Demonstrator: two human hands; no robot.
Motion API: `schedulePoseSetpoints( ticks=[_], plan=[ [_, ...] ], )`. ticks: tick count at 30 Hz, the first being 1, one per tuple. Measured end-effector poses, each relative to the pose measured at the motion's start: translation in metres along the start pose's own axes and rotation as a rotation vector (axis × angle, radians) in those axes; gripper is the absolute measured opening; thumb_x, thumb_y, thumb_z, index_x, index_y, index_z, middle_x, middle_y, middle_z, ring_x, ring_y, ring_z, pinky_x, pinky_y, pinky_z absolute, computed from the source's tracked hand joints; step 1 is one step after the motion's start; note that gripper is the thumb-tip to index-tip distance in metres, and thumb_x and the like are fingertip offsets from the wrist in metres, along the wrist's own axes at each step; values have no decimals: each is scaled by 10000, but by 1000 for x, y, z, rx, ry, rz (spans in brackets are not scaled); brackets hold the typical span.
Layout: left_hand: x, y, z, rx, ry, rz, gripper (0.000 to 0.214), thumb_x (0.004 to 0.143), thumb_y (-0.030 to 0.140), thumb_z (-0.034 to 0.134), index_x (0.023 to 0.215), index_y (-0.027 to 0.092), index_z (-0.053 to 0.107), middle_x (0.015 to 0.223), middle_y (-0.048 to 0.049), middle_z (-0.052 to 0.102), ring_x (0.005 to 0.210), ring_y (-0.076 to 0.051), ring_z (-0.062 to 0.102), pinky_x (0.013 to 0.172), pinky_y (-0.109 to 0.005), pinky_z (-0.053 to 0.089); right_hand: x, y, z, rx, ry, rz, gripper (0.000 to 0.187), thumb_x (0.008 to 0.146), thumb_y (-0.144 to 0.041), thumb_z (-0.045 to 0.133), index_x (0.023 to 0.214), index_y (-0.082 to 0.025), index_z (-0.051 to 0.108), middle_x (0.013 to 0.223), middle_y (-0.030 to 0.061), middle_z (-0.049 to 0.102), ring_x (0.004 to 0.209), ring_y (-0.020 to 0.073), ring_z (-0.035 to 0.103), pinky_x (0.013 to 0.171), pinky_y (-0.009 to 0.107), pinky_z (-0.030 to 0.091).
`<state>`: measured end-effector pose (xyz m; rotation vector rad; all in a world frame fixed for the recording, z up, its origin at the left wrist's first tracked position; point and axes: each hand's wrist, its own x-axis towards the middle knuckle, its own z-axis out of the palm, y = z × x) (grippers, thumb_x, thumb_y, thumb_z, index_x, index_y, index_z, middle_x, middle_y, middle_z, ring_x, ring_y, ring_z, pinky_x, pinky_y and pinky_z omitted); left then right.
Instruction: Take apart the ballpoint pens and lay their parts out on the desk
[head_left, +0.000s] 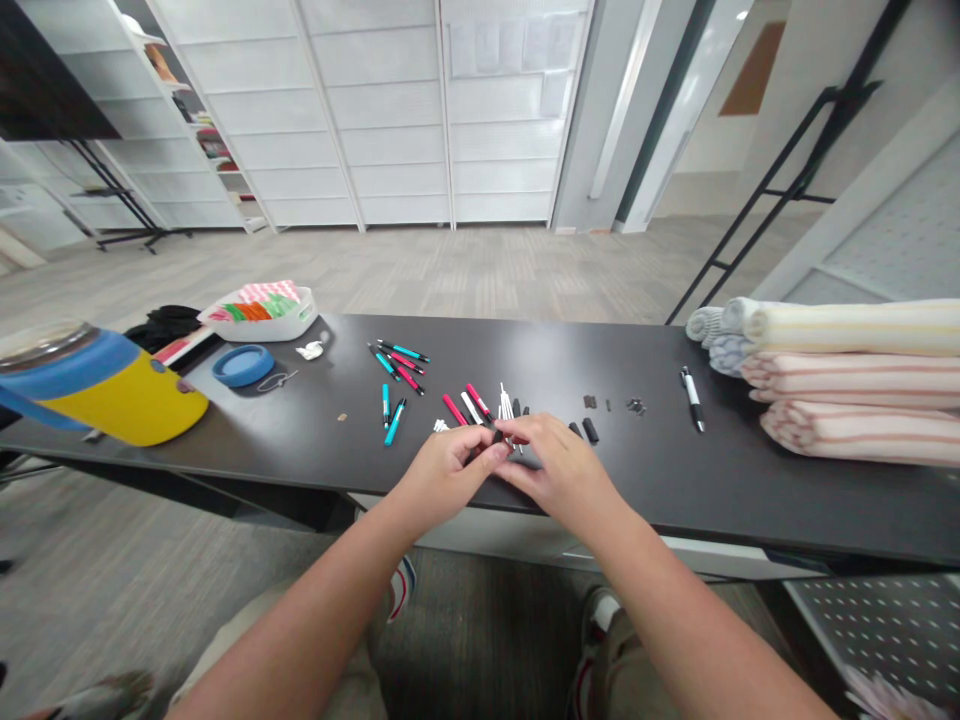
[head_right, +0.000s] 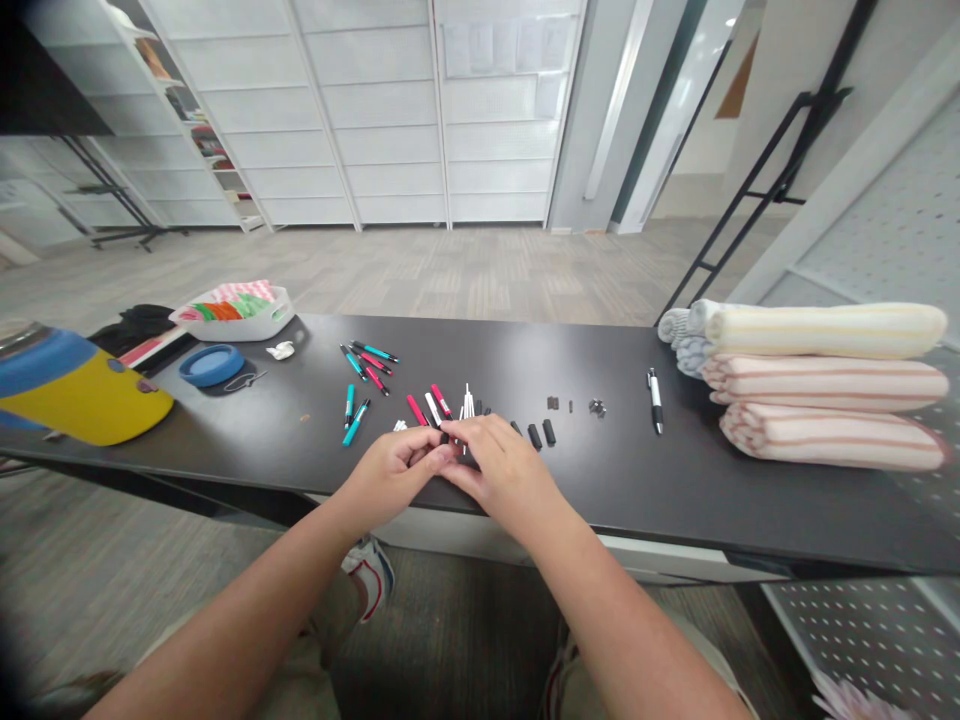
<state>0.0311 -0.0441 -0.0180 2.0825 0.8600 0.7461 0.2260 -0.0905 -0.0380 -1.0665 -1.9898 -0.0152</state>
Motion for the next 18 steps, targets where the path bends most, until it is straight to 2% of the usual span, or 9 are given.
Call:
schedulePoseSetpoints(
  ticks=[4, 6, 10, 14, 18],
  plan=[
    [-1, -3, -4, -11, -82, 50, 354, 1049, 407, 520, 874, 182, 730, 828, -24, 701, 784, -162, 610, 722, -272, 430, 1, 3, -1, 99, 39, 28, 267, 954, -323, 738, 1181, -258, 613, 1064, 76, 749, 967, 229, 721, 850, 398, 594],
    [-2, -4, -4, -18, -114, 89, 396, 1069, 406, 475, 868, 182, 733, 846, -36, 711, 807, -168, 622, 750, -280, 444, 2, 4, -2, 170, 63, 46, 203, 933, -319, 761, 1056, -254, 613, 994, 58, 748, 897, 210, 723, 790, 365, 593],
    [-4, -6, -4, -71, -108, 79, 415, 1071, 417, 468, 873, 182, 747, 838, -34, 731, 779, -159, 637, 723, -269, 456, 6, 3, -7, 288, 72, 121, 240, 906, -321, 788, 856, -249, 565, 895, 20, 737, 819, 182, 710, 722, 321, 565],
    [-6, -9, -4, -178, -59, -30, 295, 980, 424, 644, 1071, 185, 791, 837, -48, 776, 757, -176, 681, 686, -267, 491, 7, 0, -14, 353, 54, 185, 225, 904, -321, 791, 840, -243, 590, 911, 18, 751, 858, 181, 724, 753, 315, 566],
    [-7, -12, -6, -245, 24, -65, 255, 958, 385, 669, 1051, 186, 798, 818, -46, 780, 770, -180, 704, 730, -277, 522, 6, -1, -17, 315, 47, 221, 185, 875, -348, 823, 859, -246, 669, 912, 25, 775, 851, 197, 739, 762, 326, 578]
  ],
)
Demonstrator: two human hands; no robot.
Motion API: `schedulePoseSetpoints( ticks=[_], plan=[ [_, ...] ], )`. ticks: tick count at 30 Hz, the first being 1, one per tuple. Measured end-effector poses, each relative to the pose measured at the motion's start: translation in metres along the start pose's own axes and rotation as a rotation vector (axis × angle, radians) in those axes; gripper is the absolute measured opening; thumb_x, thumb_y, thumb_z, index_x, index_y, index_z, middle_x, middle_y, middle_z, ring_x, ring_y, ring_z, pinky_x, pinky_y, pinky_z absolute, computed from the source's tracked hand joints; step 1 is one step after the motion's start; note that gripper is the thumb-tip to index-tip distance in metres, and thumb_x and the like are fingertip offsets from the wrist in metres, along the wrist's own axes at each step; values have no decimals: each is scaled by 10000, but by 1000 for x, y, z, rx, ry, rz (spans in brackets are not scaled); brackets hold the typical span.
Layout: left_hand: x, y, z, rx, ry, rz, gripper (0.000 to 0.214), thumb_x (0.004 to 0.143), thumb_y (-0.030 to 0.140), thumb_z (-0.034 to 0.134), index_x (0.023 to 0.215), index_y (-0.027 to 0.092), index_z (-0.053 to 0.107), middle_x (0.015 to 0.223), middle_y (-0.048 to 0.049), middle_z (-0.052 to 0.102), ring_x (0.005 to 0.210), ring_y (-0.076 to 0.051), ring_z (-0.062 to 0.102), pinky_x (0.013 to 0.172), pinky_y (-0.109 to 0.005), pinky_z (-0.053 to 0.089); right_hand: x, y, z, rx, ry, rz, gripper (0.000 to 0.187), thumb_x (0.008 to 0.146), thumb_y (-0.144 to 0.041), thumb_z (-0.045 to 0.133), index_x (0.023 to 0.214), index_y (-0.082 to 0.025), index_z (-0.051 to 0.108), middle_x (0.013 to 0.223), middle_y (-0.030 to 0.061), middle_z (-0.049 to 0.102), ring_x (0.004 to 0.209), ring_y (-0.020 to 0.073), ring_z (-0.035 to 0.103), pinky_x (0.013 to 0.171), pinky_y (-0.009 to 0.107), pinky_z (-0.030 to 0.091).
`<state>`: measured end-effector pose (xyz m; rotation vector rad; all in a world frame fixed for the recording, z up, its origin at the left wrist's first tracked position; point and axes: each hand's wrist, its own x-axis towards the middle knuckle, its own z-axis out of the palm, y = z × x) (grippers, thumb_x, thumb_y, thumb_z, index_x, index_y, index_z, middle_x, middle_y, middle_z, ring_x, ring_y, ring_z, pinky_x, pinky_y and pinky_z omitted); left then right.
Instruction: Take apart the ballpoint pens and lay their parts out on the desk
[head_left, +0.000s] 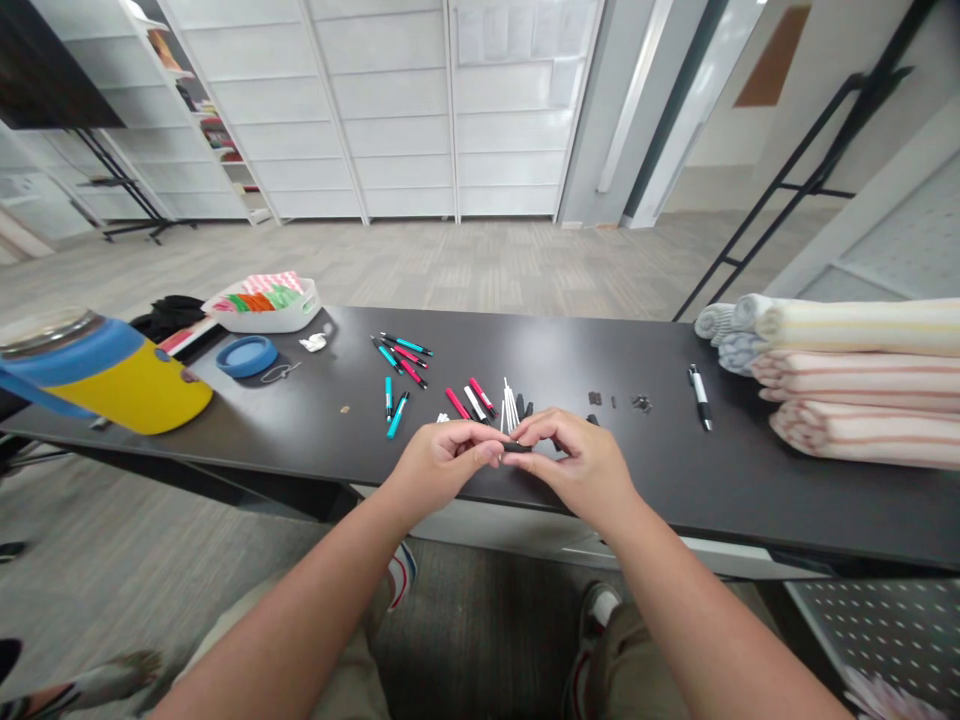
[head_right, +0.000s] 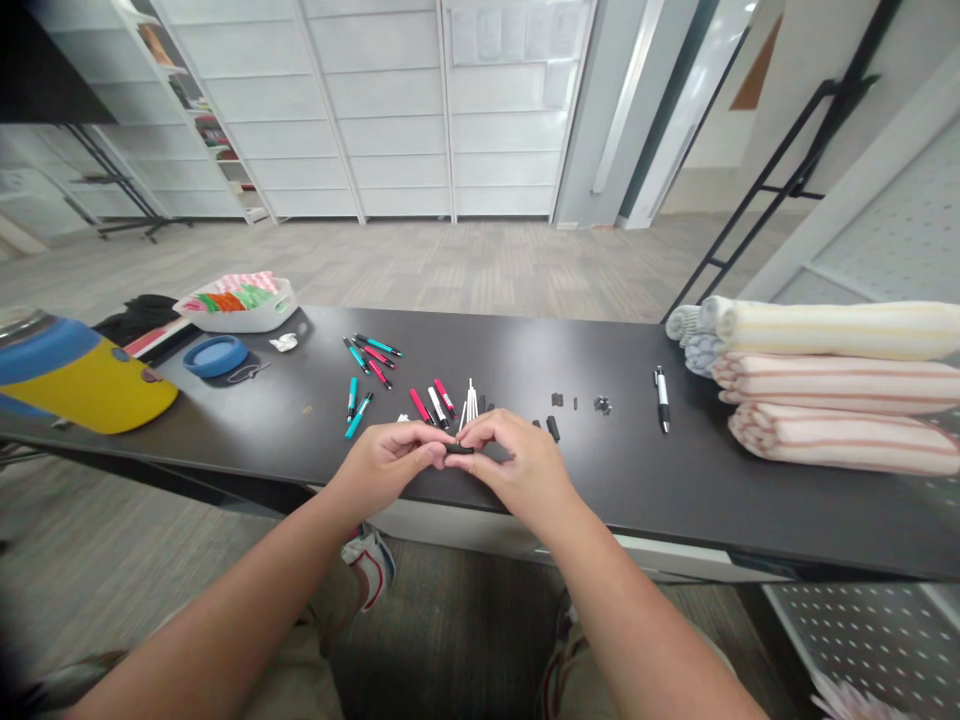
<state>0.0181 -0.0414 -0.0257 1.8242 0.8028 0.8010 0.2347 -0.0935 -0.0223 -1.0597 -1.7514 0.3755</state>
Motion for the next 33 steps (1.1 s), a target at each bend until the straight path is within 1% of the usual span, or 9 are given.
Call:
schedulePoseSetpoints(
  ticks=[3, 5, 10, 13, 16, 19, 25, 30, 33],
  plan=[
    [-1, -2, -1, 38, 67, 40, 244, 989, 373, 629, 1032, 194, 789, 814, -37, 774, 776, -168, 693, 756, -278, 510, -1, 1, -1, -43, 15, 9, 97, 905, -330, 793, 916, -256, 732, 907, 26, 792, 832, 200, 747, 744, 321, 578],
    [-2, -2, 0, 71, 96, 59, 251, 978, 396, 657, 1063, 195, 781, 808, -35, 762, 735, -157, 665, 702, -265, 490, -1, 2, -2, -47, 28, 9, 64, 921, -311, 775, 932, -256, 746, 911, 23, 797, 826, 192, 749, 746, 310, 571],
    [-5, 1, 5, 287, 68, 179, 204, 918, 389, 769, 1030, 218, 776, 802, -10, 731, 713, -141, 623, 682, -257, 459, -4, 2, -2, -79, -31, 37, 172, 989, -336, 676, 856, -227, 668, 831, 16, 743, 741, 167, 684, 685, 288, 506],
    [-6, 3, 11, 425, 92, 301, 172, 1003, 359, 660, 971, 209, 739, 830, -13, 734, 768, -155, 640, 760, -285, 479, -4, 1, 1, -221, -111, 17, 271, 1056, -327, 520, 813, -219, 569, 770, 20, 651, 696, 164, 597, 654, 295, 436],
    [-6, 1, 18, 560, 91, 441, 196, 1056, 325, 548, 1050, 186, 685, 934, -51, 750, 856, -190, 665, 820, -323, 507, -2, 1, 4, -347, -138, -28, 334, 1086, -300, 408, 774, -223, 498, 719, 17, 567, 675, 171, 530, 643, 310, 375],
    [-5, -3, 25, 730, 84, 532, 222, 1081, 277, 466, 1133, 158, 647, 1008, -85, 749, 917, -223, 672, 855, -364, 516, 0, 2, 5, -336, -162, -39, 365, 1094, -277, 373, 743, -227, 458, 677, 1, 525, 636, 161, 491, 637, 312, 348],
    [-1, -1, 30, 778, 88, 530, 301, 1101, 342, 432, 984, 165, 645, 881, -60, 728, 833, -219, 651, 807, -360, 490, 1, 2, 4, -264, -169, -46, 381, 1087, -253, 393, 708, -227, 427, 623, -26, 481, 579, 137, 460, 608, 293, 334],
    [3, 6, 24, 633, -18, 452, 318, 1098, 365, 442, 945, 171, 644, 834, -45, 705, 781, -196, 620, 757, -324, 459, -1, 0, 2, -301, -134, -67, 382, 1085, -249, 379, 706, -229, 422, 622, -26, 467, 567, 137, 443, 590, 295, 315],
    [5, 10, 21, 516, -90, 365, 341, 1089, 357, 462, 833, 184, 606, 766, -20, 655, 753, -177, 592, 740, -304, 438, -1, 1, 2, -315, -124, -63, 378, 1083, -245, 381, 707, -229, 421, 618, -28, 459, 558, 136, 433, 586, 295, 309]
  ],
)
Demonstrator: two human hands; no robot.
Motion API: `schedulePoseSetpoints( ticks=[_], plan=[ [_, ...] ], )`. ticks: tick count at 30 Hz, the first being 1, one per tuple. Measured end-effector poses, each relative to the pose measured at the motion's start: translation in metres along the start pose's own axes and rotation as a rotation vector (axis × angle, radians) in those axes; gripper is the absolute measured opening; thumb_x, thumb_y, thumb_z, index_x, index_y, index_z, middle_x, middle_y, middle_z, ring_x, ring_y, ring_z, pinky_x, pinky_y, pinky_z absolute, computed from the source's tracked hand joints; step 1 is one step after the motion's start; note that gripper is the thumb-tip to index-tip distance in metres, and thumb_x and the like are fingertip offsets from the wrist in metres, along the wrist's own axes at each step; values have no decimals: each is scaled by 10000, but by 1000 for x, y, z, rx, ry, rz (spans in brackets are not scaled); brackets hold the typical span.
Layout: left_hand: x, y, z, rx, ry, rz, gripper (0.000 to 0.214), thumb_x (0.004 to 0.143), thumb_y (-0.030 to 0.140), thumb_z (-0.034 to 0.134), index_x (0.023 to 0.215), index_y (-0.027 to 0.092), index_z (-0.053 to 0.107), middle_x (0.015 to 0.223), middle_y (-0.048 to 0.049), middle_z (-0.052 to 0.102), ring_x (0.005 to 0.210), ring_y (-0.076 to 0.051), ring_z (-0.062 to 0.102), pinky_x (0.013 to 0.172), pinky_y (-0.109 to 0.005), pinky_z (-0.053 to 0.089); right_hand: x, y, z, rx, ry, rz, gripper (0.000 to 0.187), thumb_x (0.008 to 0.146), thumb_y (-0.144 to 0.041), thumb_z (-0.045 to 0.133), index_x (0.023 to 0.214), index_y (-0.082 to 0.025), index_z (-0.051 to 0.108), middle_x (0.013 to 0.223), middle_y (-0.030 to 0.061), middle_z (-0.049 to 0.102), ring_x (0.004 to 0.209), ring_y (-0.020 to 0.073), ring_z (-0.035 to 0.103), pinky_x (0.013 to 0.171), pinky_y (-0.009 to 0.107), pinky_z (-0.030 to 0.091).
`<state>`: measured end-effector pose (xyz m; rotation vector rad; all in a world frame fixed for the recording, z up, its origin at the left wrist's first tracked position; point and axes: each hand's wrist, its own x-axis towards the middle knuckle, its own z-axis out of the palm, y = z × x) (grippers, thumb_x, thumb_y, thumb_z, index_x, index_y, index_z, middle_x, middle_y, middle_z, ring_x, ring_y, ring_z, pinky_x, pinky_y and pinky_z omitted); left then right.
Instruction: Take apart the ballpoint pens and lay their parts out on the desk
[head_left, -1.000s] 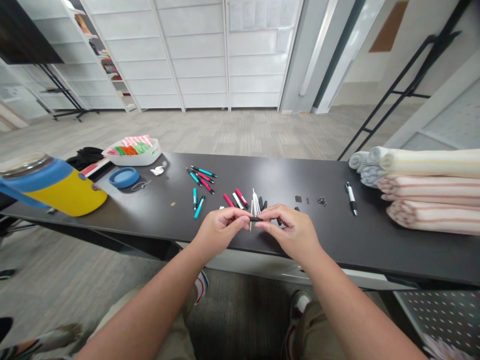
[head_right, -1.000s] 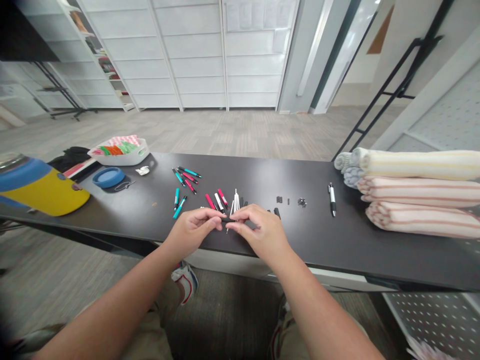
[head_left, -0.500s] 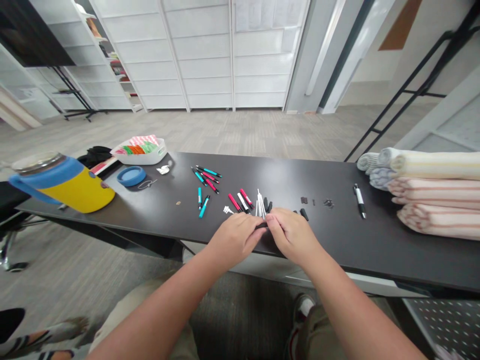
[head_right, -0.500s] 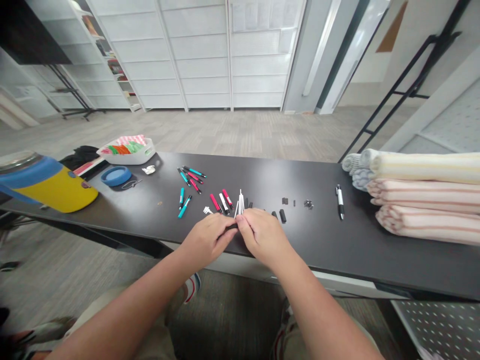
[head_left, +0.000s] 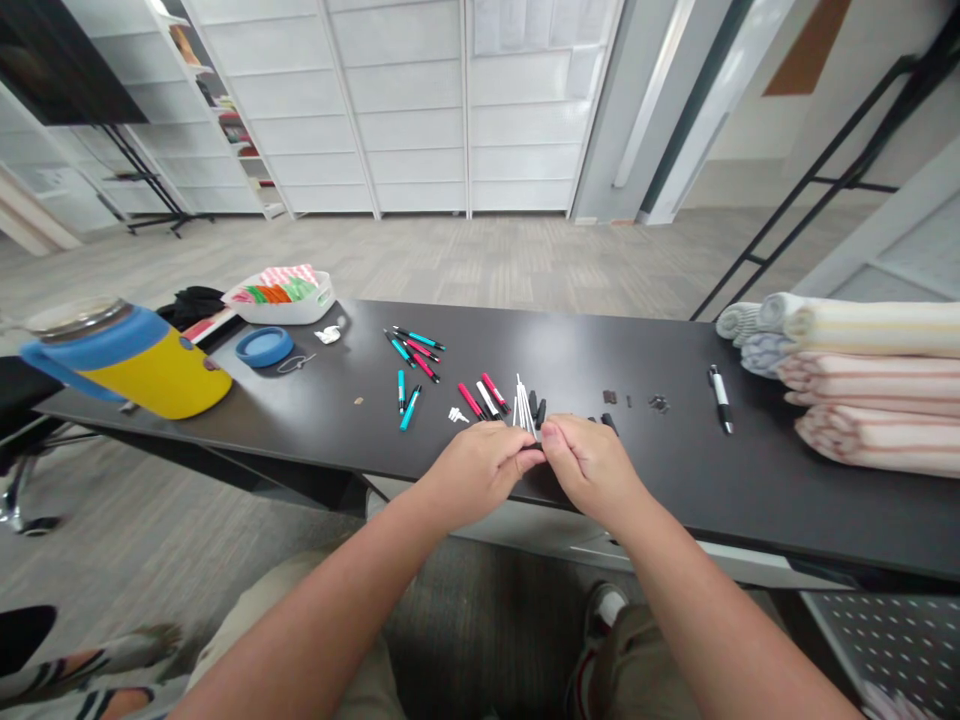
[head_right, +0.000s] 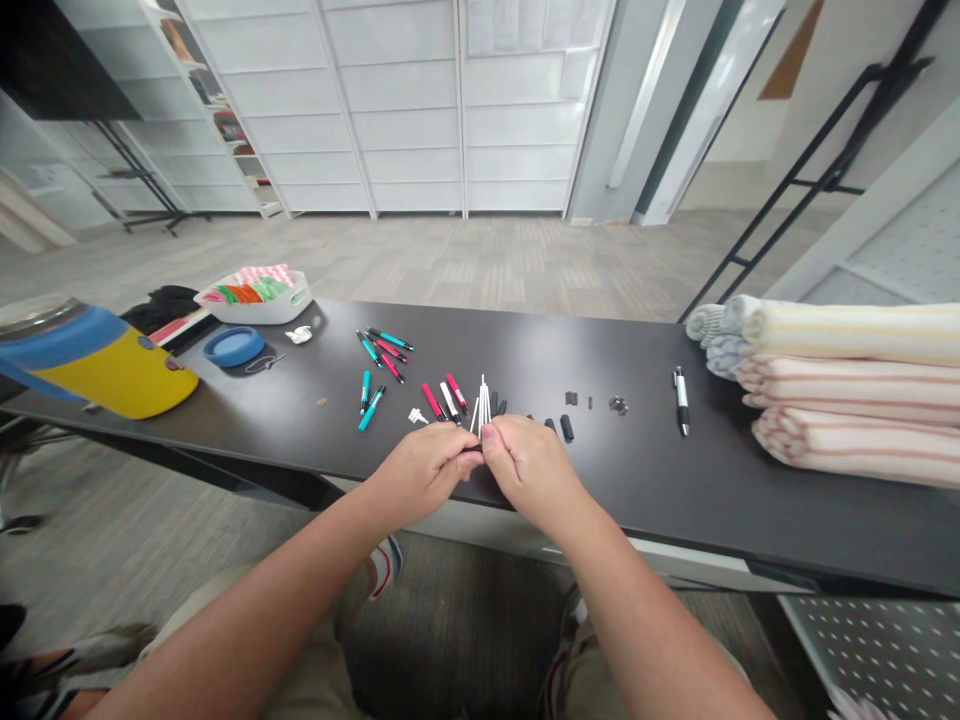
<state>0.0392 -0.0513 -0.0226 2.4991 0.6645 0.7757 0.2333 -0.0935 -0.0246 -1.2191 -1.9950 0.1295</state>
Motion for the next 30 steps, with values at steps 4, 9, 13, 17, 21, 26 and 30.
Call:
schedulePoseSetpoints(
  ticks=[4, 9, 13, 17, 21, 26, 30],
  plan=[
    [2, 2, -5, -128, -73, -52, 372, 1082, 319, 454, 745, 189, 544, 720, 4, 614, 729, -153, 573, 728, -280, 412, 0, 0, 0, -14, 11, -4, 373, 1075, -235, 386, 705, -228, 427, 624, -24, 464, 567, 137, 445, 595, 291, 318],
    [2, 1, -5, -130, -86, -30, 432, 1111, 353, 351, 752, 192, 530, 690, 9, 598, 660, -139, 541, 700, -274, 406, 0, -1, 0, -20, 22, -15, 371, 1073, -228, 389, 703, -229, 414, 621, -26, 452, 561, 136, 431, 588, 293, 311],
    [-1, -3, 1, 9, 30, 18, 413, 1096, 443, 439, 828, 187, 622, 729, -5, 662, 698, -153, 591, 694, -283, 417, -1, 1, -1, 14, 48, 24, 377, 1076, -235, 393, 699, -235, 376, 596, -41, 409, 528, 129, 396, 562, 298, 288],
    [-7, -5, 6, 280, 212, 116, 295, 1065, 421, 538, 951, 185, 673, 802, -26, 715, 758, -183, 631, 728, -321, 435, -1, 4, -1, 59, 84, 53, 395, 1086, -247, 390, 696, -238, 325, 587, -50, 373, 519, 126, 363, 570, 300, 287],
    [-10, -1, 8, 449, 252, 197, 266, 1054, 333, 534, 862, 183, 643, 747, -33, 674, 720, -192, 621, 689, -344, 418, -1, 1, 1, 69, 44, -7, 381, 1091, -262, 392, 712, -232, 359, 620, -39, 415, 589, 137, 413, 662, 299, 341],
    [-10, 6, 6, 528, 262, 257, 258, 1058, 290, 497, 864, 182, 628, 727, -30, 656, 682, -188, 611, 651, -347, 405, -4, -8, 1, 125, -35, -3, 384, 1093, -287, 391, 715, -225, 421, 639, -23, 480, 624, 146, 461, 673, 301, 357],
    [-10, 7, 4, 473, 182, 216, 311, 1086, 335, 461, 865, 185, 620, 742, -35, 668, 693, -183, 620, 663, -328, 407, -7, -12, 0, 180, -27, 89, 404, 1095, -298, 379, 700, -224, 422, 631, -24, 481, 585, 134, 454, 594, 291, 325]
  ],
)
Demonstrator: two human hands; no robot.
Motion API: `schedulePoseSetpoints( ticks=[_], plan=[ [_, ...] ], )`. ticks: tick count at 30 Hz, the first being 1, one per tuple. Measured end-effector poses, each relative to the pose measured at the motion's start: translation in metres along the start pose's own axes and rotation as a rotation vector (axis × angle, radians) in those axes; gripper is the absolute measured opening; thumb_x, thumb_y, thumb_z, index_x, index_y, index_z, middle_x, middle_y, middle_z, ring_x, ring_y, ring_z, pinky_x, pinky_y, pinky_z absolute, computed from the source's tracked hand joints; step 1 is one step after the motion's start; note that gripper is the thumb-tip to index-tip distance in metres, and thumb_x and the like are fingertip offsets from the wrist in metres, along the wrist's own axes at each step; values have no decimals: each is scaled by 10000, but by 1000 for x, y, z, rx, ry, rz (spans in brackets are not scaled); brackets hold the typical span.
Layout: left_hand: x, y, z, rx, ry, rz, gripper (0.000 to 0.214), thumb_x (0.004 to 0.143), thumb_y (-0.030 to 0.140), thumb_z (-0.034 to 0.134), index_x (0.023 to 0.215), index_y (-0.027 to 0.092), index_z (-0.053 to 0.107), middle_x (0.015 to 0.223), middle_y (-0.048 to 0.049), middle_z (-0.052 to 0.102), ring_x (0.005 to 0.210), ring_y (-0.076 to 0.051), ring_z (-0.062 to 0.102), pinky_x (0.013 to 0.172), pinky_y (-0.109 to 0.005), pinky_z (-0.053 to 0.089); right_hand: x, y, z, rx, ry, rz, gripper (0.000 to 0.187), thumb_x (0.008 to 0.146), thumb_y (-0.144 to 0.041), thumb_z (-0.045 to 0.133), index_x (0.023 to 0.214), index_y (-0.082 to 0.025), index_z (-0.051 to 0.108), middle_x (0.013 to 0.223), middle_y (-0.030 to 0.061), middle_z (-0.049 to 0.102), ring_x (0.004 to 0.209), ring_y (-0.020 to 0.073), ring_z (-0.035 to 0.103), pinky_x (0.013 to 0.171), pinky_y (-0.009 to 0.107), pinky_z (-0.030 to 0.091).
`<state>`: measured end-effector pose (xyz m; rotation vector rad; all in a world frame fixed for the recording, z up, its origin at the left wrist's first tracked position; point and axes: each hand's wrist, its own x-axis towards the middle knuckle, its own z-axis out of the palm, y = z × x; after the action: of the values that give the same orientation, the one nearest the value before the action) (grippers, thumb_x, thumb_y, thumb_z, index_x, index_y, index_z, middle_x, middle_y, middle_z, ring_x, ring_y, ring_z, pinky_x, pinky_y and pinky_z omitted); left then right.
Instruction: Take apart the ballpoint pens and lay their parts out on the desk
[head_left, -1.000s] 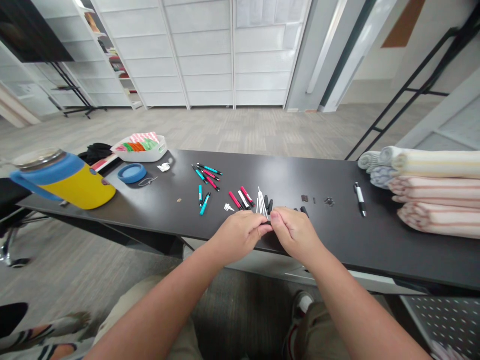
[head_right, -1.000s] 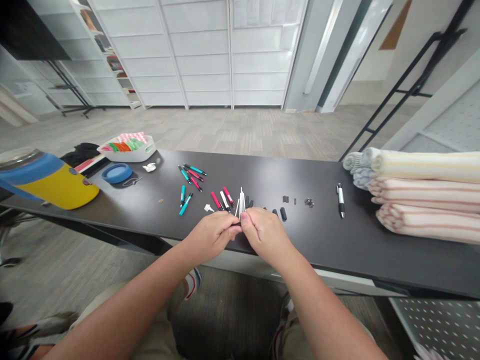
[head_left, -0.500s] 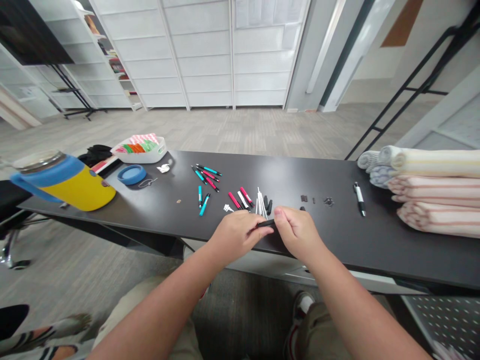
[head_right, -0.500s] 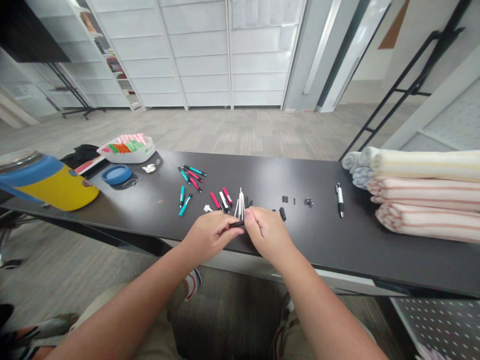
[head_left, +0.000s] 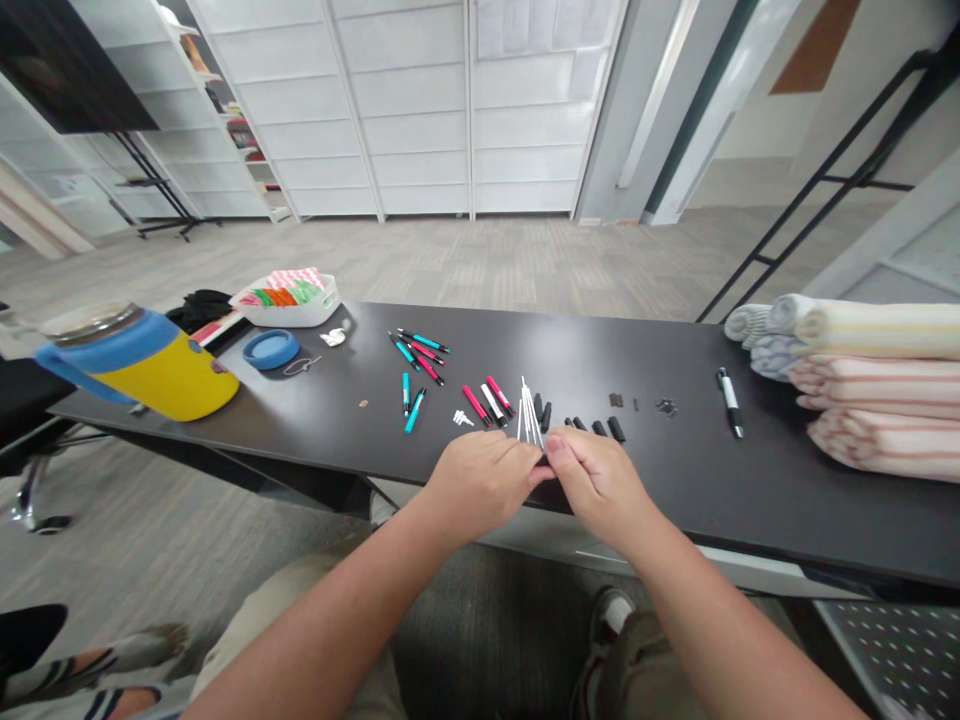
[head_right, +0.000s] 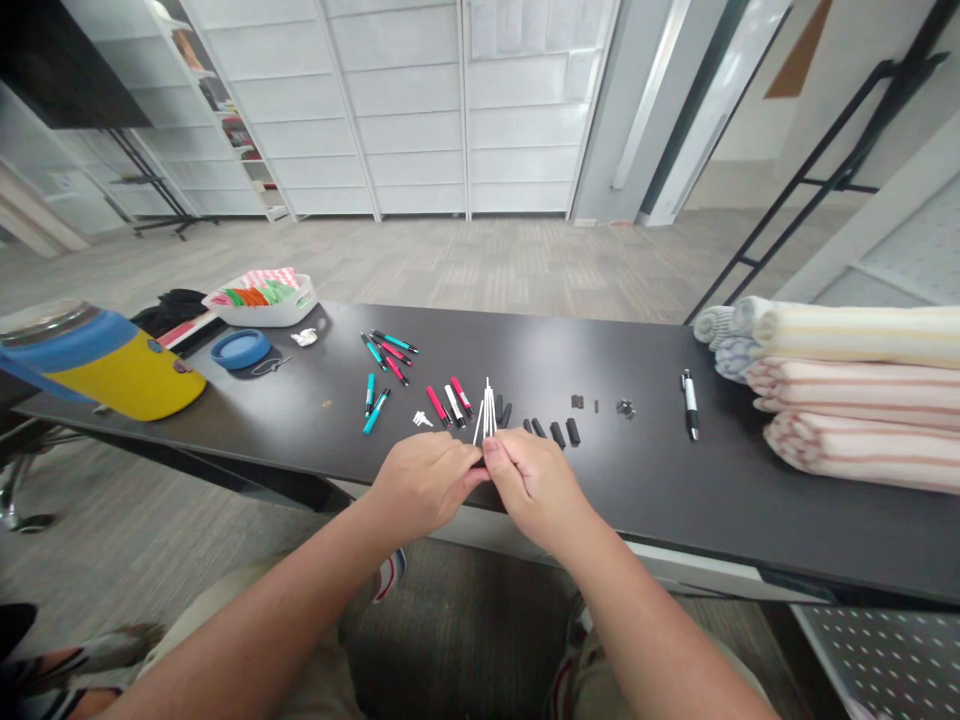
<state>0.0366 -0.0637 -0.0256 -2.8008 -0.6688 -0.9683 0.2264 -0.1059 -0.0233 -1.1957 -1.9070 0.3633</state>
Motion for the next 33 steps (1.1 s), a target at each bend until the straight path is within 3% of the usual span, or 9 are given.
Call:
schedulePoseSetpoints(
  ticks=[8, 14, 21, 33],
  plan=[
    [4, 0, -6, -259, -200, -166, 430, 1116, 412, 339, 801, 197, 538, 735, -24, 633, 672, -177, 571, 635, -313, 346, -1, 2, 2, 26, 28, 58, 445, 1095, -353, 359, 672, -222, 408, 607, -25, 474, 543, 125, 414, 555, 289, 305],
    [11, -3, -19, -707, -357, -339, 454, 1109, 418, 337, 746, 201, 501, 666, 18, 592, 623, -131, 538, 634, -260, 366, 0, 1, 1, 38, 30, 58, 440, 1092, -343, 366, 683, -215, 464, 618, -23, 479, 563, 127, 446, 577, 283, 328],
    [15, -5, -23, -952, -434, -413, 435, 1107, 402, 338, 772, 197, 526, 608, 36, 603, 627, -120, 558, 697, -233, 421, -2, 1, -2, 34, 47, 53, 450, 1096, -359, 357, 676, -220, 443, 611, -27, 448, 558, 129, 433, 578, 287, 325],
    [14, -6, -22, -1371, -583, -629, 551, 1013, 690, 410, 769, 200, 471, 550, 35, 520, 518, -109, 450, 556, -243, 352, -2, -3, 1, 29, 53, 45, 435, 1094, -369, 347, 681, -231, 352, 609, -30, 402, 550, 127, 384, 567, 300, 304]
  ],
)
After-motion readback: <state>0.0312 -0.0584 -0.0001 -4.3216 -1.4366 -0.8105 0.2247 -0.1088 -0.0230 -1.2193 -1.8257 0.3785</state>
